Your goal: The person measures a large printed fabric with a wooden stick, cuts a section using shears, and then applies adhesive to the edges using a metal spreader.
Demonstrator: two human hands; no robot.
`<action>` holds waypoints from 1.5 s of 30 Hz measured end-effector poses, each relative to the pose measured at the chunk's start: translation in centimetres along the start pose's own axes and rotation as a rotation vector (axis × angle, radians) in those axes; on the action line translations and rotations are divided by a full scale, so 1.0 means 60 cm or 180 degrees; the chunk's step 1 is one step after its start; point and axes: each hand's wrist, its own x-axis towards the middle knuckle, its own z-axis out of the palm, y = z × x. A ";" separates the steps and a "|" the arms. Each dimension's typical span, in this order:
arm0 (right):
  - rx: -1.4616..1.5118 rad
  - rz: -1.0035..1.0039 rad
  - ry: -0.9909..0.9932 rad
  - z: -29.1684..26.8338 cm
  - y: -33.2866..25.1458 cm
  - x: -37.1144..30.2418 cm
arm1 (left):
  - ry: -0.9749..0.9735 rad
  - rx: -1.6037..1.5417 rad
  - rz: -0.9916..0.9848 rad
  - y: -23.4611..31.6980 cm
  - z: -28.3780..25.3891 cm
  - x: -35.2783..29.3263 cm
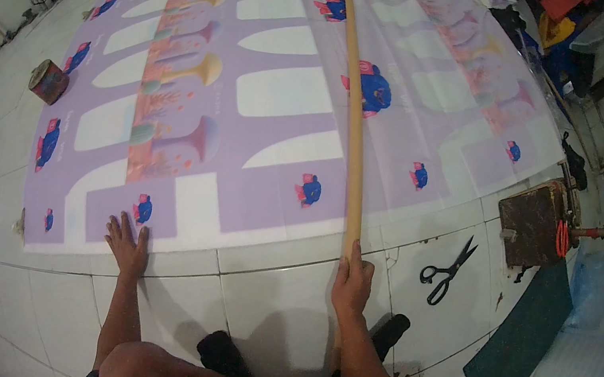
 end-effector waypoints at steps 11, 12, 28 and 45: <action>0.1574 -0.1612 -0.0964 0.081 -0.212 -0.100 | 0.0539 -0.2590 -0.0720 0.002 -0.077 -0.138; 0.1682 -0.1651 -0.1294 0.076 -0.247 -0.123 | 0.0402 -0.2788 -0.0892 0.007 -0.106 -0.165; -0.0088 -0.4222 -0.4470 0.142 -0.323 -0.105 | 0.1108 -0.2585 -0.3470 -0.159 -0.092 -0.366; -0.0958 -0.1898 -0.1052 -0.143 0.098 0.320 | 0.0077 0.0132 -0.0695 -0.152 -0.098 -0.151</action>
